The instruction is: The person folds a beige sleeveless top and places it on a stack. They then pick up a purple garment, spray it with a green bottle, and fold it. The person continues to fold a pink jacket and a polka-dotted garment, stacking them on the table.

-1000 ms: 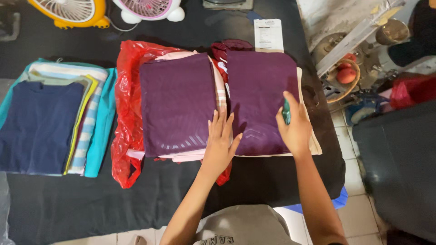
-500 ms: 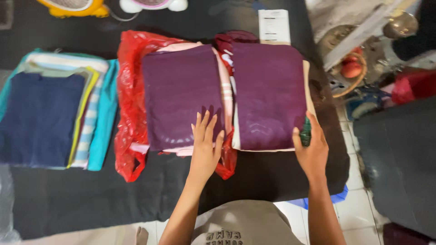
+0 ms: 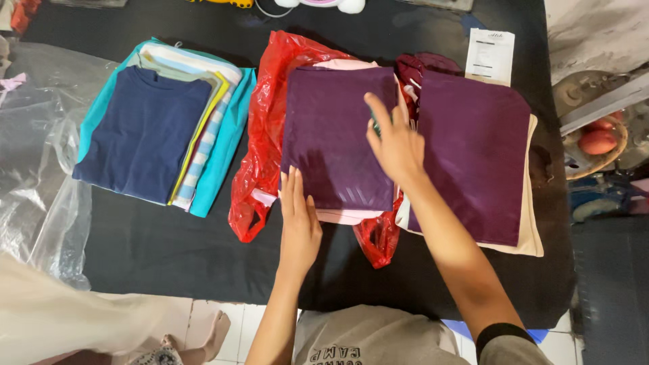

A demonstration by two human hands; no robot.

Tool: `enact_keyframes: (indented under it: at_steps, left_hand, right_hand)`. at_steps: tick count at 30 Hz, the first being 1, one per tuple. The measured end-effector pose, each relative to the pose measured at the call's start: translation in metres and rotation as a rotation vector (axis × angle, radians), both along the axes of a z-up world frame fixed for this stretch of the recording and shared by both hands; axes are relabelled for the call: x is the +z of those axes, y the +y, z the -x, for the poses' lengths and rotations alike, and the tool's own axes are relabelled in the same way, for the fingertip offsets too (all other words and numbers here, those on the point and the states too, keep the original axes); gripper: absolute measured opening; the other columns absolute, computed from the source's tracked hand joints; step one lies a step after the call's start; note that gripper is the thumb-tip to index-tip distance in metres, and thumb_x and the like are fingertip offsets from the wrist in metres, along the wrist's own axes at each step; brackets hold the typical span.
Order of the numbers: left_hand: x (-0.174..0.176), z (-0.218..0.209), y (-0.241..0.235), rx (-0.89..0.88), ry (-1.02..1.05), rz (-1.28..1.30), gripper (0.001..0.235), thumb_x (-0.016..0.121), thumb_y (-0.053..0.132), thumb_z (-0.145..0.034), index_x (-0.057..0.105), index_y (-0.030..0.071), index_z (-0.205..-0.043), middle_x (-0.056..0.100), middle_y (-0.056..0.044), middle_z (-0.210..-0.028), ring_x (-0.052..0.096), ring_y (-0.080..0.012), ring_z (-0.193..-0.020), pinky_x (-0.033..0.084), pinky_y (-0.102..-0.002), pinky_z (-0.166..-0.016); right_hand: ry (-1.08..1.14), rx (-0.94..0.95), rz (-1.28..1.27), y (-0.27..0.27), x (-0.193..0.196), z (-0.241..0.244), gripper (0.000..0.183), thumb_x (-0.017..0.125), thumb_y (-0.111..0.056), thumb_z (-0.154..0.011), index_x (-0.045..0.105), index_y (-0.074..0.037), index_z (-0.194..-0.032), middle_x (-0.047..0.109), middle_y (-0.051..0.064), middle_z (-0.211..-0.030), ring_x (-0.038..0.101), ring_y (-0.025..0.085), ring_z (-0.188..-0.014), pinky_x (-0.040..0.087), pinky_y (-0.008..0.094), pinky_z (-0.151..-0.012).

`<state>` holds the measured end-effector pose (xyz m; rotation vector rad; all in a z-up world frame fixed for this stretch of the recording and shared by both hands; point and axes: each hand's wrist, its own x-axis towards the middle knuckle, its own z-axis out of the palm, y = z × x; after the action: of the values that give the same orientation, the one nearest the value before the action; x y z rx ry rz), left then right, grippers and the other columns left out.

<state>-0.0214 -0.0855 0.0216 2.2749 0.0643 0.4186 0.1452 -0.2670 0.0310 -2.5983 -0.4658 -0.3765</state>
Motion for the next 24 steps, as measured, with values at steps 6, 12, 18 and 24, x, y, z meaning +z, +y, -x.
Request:
enact_keyframes:
  at_steps: [6, 12, 18, 24]
  left_hand:
    - [-0.016, -0.012, -0.029, -0.233, 0.022, -0.009, 0.070, 0.066, 0.021, -0.099, 0.034, -0.005, -0.155, 0.030, -0.024, -0.165, 0.022, -0.0420, -0.157, 0.020, -0.053, -0.126]
    - [-0.039, -0.035, -0.072, -0.380, -0.028, -0.321, 0.087, 0.074, 0.031, -0.086, 0.033, -0.003, -0.154, 0.027, -0.026, -0.162, 0.025, -0.0418, -0.152, 0.020, -0.060, -0.120]
    - [-0.050, -0.044, -0.071, -0.359, -0.085, -0.194, 0.056, 0.063, 0.026, -0.100, 0.052, 0.001, -0.149, 0.050, -0.020, -0.158, 0.041, -0.0329, -0.153, 0.027, -0.050, -0.128]
    - [-0.023, -0.068, -0.039, 0.426, 0.274, 0.880, 0.060, 0.051, 0.037, -0.112, 0.059, -0.021, -0.120, 0.057, -0.034, -0.125, 0.049, -0.0383, -0.119, 0.041, -0.049, -0.107]
  right_hand:
    - [0.074, 0.008, -0.091, -0.021, -0.006, -0.001, 0.047, 0.063, -0.024, -0.101, 0.047, -0.026, -0.145, 0.065, 0.016, -0.120, 0.070, 0.038, -0.083, 0.057, 0.049, -0.069]
    - [0.134, -0.117, -0.286, -0.051, 0.000, 0.047, 0.052, 0.069, -0.024, -0.098, 0.050, -0.021, -0.146, 0.068, 0.015, -0.123, 0.070, 0.038, -0.103, 0.057, 0.045, -0.081]
    - [0.139, -0.106, -0.478, -0.072, 0.007, 0.074, 0.055, 0.072, -0.017, -0.098, 0.049, -0.014, -0.148, 0.069, 0.017, -0.128, 0.071, 0.032, -0.114, 0.055, 0.039, -0.093]
    - [0.215, -0.166, -0.579, -0.064, 0.004, 0.079, 0.057, 0.071, -0.017, -0.097, 0.047, -0.016, -0.149, 0.071, 0.015, -0.112, 0.073, 0.028, -0.093, 0.058, 0.038, -0.083]
